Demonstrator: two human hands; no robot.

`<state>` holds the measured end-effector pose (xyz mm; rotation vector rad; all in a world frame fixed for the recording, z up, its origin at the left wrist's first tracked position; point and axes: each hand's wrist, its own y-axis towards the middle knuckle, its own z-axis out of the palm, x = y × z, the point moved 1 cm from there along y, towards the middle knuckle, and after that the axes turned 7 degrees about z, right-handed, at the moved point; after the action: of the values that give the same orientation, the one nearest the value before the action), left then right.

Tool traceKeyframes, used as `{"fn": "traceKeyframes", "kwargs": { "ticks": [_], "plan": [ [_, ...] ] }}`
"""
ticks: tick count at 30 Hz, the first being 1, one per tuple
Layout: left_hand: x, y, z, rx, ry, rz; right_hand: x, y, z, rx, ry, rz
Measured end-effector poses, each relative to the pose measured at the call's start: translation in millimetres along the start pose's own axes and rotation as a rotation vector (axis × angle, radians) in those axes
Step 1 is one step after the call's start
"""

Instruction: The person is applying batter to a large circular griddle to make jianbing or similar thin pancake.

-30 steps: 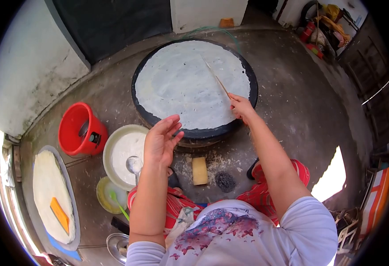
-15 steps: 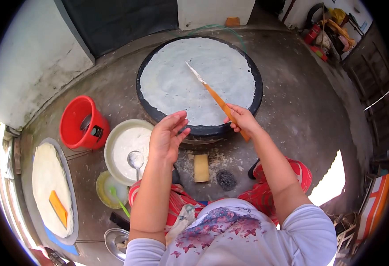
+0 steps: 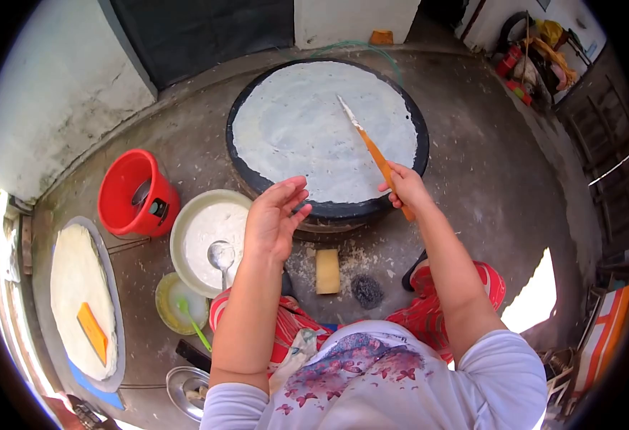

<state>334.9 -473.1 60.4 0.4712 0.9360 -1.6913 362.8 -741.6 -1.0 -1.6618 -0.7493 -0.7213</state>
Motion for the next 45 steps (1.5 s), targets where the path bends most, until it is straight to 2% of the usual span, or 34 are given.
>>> {"fn": "traceKeyframes", "kwargs": {
  "ticks": [2, 4, 8, 11, 15, 18, 20, 21, 23, 24, 27, 29, 30, 32, 33, 35, 37, 39, 40, 42, 45],
  "plan": [
    [1, 0, 0, 0.007, -0.002, -0.006, 0, -5, 5, -0.051, -0.056, -0.049],
    [2, -1, 1, 0.007, -0.004, -0.004, -1, -7, 13, 0.187, 0.051, -0.044],
    [3, -2, 4, 0.009, -0.003, -0.012, -1, -1, 37, 0.296, 0.049, -0.073],
    [3, -2, 3, 0.009, -0.007, -0.012, 3, 6, 58, 0.337, 0.118, -0.093],
    [3, -1, 3, 0.013, -0.02, -0.006, 11, 35, 80, 0.336, 0.043, -0.072],
    [3, 1, 1, 0.018, -0.02, -0.006, 23, 50, 103, 0.23, -0.039, -0.045],
    [3, 1, 1, 0.025, -0.023, -0.008, 27, 56, 112, 0.007, -0.376, -0.16],
    [3, 1, 1, 0.022, -0.024, -0.008, 19, 68, 117, 0.01, -0.377, -0.159],
    [3, 1, 1, 0.03, -0.025, -0.002, 8, 83, 128, -0.267, -0.953, -0.653],
    [3, 1, 1, 0.029, -0.026, -0.006, 7, 82, 131, -0.266, -0.954, -0.65],
    [4, 1, 3, 0.04, -0.02, -0.01, 11, 59, 131, -0.162, -0.831, -0.54],
    [4, 1, 3, 0.046, -0.031, -0.018, 13, 35, 119, 0.042, -0.31, -0.214],
    [4, 1, 3, 0.048, -0.032, -0.018, 10, 37, 107, 0.04, -0.311, -0.216],
    [4, 0, 2, 0.033, -0.015, -0.012, 3, 40, 80, 0.217, 0.357, 0.099],
    [3, -2, 3, 0.033, -0.017, -0.015, -1, 39, 79, 0.214, 0.356, 0.101],
    [1, -5, 4, 0.027, -0.006, -0.002, -14, 28, 73, -0.242, -0.012, -0.092],
    [2, -5, 4, 0.035, -0.009, -0.004, -48, 31, 72, -0.356, -0.593, -0.543],
    [3, -5, 4, 0.045, -0.01, -0.011, -57, 0, 78, 0.044, -0.488, -0.539],
    [3, -6, 5, 0.044, -0.008, -0.003, -55, -16, 74, 0.034, -0.483, -0.532],
    [2, -6, 4, 0.043, -0.007, 0.002, -56, -39, 70, 0.317, 0.009, -0.128],
    [0, -8, 5, 0.035, 0.01, 0.003, -76, -42, 49, 0.19, 0.155, -0.147]
  ]
}}
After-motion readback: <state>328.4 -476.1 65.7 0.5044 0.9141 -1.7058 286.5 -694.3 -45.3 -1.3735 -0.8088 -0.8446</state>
